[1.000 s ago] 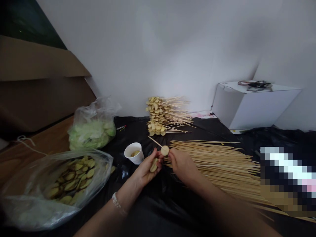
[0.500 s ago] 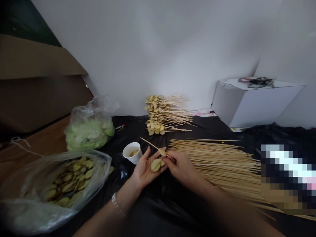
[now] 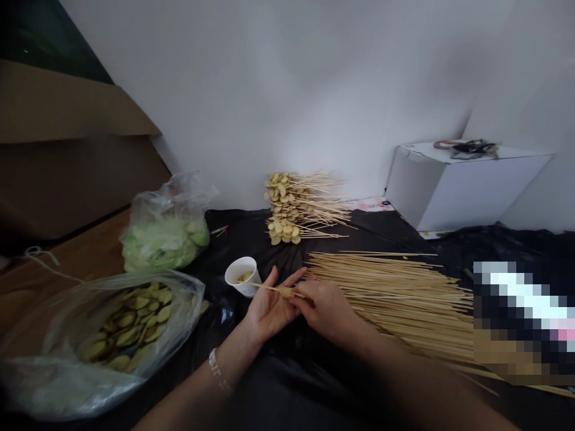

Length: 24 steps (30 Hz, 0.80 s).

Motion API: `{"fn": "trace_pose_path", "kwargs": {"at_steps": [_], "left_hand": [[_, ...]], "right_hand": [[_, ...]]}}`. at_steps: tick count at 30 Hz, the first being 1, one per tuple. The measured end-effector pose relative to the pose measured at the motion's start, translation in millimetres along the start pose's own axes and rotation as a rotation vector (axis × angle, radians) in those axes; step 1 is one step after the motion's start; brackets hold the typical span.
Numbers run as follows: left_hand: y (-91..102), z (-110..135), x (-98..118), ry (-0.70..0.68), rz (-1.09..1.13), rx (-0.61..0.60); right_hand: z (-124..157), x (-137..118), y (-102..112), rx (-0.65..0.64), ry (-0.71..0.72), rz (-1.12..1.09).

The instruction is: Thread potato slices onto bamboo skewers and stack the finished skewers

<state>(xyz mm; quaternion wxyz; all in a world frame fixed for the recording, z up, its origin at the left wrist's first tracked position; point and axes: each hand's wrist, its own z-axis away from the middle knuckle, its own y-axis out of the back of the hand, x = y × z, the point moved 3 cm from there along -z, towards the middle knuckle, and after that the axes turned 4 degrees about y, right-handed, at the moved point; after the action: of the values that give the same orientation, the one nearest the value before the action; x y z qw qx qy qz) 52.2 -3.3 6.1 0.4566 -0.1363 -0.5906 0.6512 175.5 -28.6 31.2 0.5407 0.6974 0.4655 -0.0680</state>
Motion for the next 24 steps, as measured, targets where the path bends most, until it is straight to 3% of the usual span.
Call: {"fn": "trace_pose_path", "kwargs": {"at_steps": [5, 10, 17, 24], "left_hand": [[-1.0, -1, -1, -0.009, 0.016, 0.046], [0.3, -1, -1, -0.007, 0.071, 0.158], [-0.6, 1, -5, 0.101, -0.012, 0.211], [-0.4, 5, 0, 0.079, 0.0, 0.206]], "right_hand": [[-6, 11, 9, 0.068, -0.12, -0.217], [-7, 20, 18, 0.145, -0.147, -0.139], [-2, 10, 22, 0.183, -0.017, 0.096], [2, 9, 22, 0.257, 0.1, 0.195]]}}
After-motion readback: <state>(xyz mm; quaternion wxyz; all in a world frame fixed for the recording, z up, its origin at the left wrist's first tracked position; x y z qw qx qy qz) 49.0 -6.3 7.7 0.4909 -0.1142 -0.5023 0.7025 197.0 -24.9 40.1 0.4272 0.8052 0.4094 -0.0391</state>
